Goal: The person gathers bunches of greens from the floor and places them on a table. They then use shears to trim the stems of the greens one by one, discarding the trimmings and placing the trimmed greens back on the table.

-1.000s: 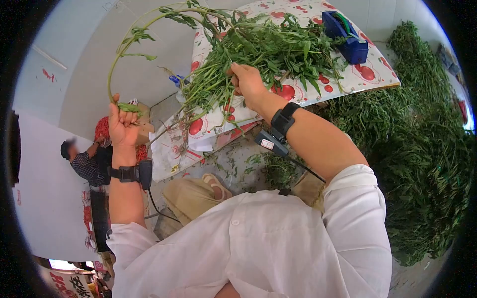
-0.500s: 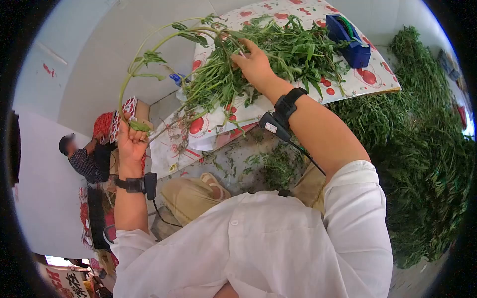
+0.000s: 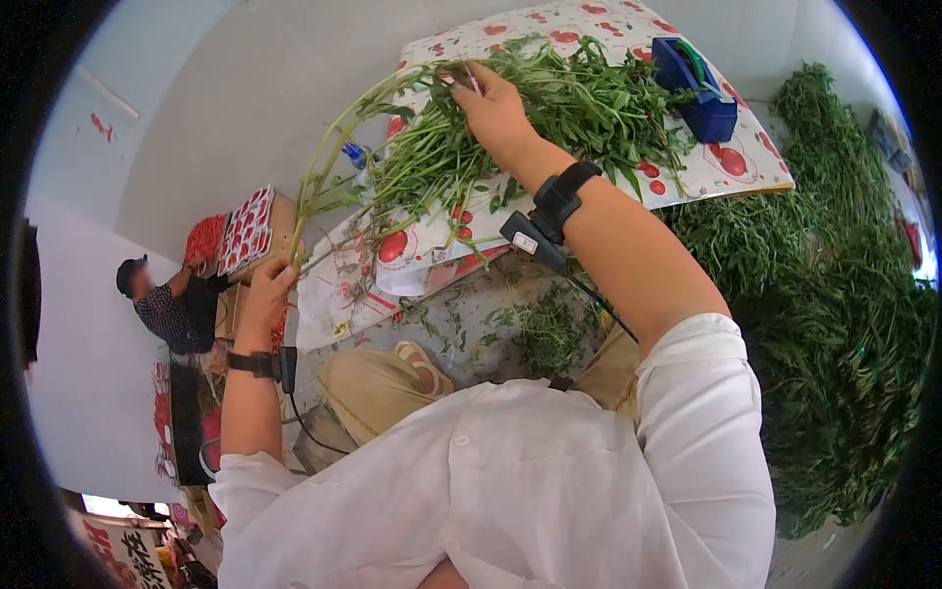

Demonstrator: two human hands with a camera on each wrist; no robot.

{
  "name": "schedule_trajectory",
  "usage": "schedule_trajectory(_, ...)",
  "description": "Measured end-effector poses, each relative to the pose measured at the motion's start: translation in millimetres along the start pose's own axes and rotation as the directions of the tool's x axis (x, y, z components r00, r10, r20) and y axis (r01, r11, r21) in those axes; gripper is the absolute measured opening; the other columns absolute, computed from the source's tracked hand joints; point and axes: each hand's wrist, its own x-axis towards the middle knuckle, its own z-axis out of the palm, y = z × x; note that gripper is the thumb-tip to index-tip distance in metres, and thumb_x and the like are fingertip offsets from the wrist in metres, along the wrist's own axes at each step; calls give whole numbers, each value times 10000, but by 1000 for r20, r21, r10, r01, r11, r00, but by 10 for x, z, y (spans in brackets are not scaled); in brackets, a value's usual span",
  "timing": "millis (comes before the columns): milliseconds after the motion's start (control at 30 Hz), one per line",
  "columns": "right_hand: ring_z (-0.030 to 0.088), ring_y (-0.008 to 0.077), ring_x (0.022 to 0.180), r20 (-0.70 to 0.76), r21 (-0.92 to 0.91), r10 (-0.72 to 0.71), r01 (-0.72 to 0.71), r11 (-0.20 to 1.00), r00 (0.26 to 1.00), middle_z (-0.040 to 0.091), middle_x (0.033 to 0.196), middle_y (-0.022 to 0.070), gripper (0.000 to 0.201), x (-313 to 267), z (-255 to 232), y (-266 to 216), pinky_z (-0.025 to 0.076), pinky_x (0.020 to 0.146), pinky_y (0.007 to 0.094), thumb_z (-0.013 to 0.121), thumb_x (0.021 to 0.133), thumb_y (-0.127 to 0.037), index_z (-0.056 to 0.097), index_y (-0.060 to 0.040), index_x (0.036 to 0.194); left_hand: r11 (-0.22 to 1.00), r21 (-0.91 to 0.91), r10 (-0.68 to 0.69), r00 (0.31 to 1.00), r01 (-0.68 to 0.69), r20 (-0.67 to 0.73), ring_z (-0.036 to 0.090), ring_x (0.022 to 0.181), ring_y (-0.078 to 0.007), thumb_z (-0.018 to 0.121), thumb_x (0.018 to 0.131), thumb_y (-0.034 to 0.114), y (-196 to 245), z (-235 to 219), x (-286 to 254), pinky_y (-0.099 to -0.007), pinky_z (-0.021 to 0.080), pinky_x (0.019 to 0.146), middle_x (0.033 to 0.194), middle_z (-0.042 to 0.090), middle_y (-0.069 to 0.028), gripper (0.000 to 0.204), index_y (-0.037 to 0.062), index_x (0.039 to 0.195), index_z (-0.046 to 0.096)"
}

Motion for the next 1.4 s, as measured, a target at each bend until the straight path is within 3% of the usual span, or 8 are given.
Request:
schedule_trajectory(300,543,322,1011,154,-307,-277,312,899,949,569,1098,181,404,-25,281,145,416,855,346,536,801,-171,490,-52,1184,986,130,126,983,-109,-135,463,617,-52,590,838,211,120,416,437,-200,366,591,680,521,22,207,31,938,607)
schedule_trajectory(467,558,297,980,223,-319,-271,333,887,936,580,1077,166,418,-52,297,101,422,850,334,571,787,-172,491,-52,1180,1000,-26,-1,999,-1,-47,337,495,-36,559,872,268,418,617,551,-186,258,467,590,407,59,274,29,994,615)
schedule_trajectory(700,577,251,956,150,-160,-263,285,945,953,592,1042,152,416,-225,160,277,442,820,333,598,768,-167,506,-51,1158,993,-21,108,969,-115,-221,278,507,-29,493,901,359,545,706,680,-184,217,472,572,351,75,331,58,952,620)
schedule_trajectory(900,586,313,886,98,-474,-296,306,825,950,604,1003,151,471,-278,4,203,454,786,349,580,753,-142,470,-88,1208,984,-59,143,948,-166,-285,328,522,-28,540,880,346,741,693,685,-184,248,480,564,399,61,331,31,903,638)
schedule_trajectory(1033,570,343,893,132,-505,-370,383,773,920,591,1044,161,521,-241,-92,-29,455,783,366,569,744,-135,444,-146,1249,985,-24,162,955,-174,-248,380,527,-36,575,864,305,827,647,671,-181,279,482,592,486,33,288,24,866,640)
schedule_trajectory(1133,564,346,880,193,-543,-590,587,601,784,591,1036,168,521,-129,-187,-6,456,774,375,565,743,-133,449,-148,1251,988,86,144,974,-131,-173,408,529,-38,596,851,277,765,616,683,-182,297,479,616,532,15,263,18,853,640)
schedule_trajectory(1267,598,251,786,220,-446,-107,198,873,969,621,924,150,409,-45,-410,307,466,722,345,599,748,-168,552,-82,1144,968,244,100,982,-59,-160,406,521,-33,607,838,224,562,667,745,-185,303,470,617,538,18,205,21,848,638)
schedule_trajectory(1400,538,136,683,238,-379,220,-118,918,946,586,799,91,339,-255,-466,300,428,618,284,607,789,-223,576,-1,1044,972,231,6,985,35,-173,400,519,-35,596,824,153,574,760,782,-189,308,469,622,539,23,161,29,922,624)
